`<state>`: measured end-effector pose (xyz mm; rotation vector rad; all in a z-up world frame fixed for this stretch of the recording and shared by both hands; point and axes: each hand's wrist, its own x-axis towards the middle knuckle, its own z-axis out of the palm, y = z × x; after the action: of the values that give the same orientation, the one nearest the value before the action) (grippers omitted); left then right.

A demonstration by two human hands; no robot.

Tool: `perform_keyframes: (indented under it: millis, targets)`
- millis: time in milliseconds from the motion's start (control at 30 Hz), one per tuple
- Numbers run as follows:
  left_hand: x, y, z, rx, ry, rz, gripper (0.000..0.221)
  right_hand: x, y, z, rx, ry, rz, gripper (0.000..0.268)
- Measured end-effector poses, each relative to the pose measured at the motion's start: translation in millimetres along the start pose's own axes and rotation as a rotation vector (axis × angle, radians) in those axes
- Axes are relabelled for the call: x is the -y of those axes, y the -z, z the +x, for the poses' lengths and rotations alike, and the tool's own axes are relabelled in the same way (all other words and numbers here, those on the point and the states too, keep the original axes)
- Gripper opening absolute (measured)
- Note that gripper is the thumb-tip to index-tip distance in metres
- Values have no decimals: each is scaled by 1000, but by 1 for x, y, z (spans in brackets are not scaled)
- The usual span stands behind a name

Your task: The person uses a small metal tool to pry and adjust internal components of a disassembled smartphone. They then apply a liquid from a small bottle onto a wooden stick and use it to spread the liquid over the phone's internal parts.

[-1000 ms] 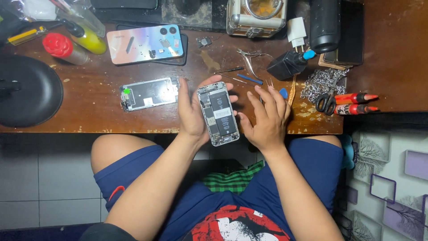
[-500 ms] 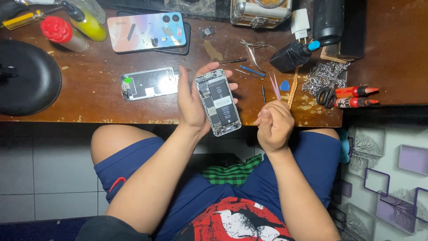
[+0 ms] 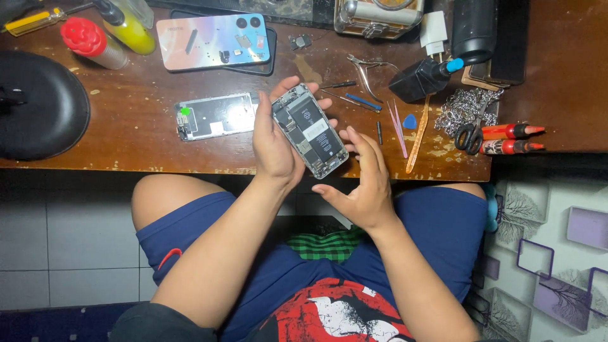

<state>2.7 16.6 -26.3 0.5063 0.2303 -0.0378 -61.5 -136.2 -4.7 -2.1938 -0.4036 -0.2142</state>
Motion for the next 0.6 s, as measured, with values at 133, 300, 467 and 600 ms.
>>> perform_keyframes:
  millis: [133, 300, 467, 600]
  targets:
    - [0, -3, -1, 28, -39, 12, 52, 4, 3, 3, -1, -52, 2, 100]
    - [1, -1, -2, 51, -69, -23, 50, -5, 3, -3, -63, -69, -20, 98]
    - [3, -1, -3, 60, -67, -32, 49, -6, 2, -5, -104, -33, -33, 94]
    - [3, 0, -2, 61, -59, -43, 48, -6, 2, -5, -138, 14, -40, 90]
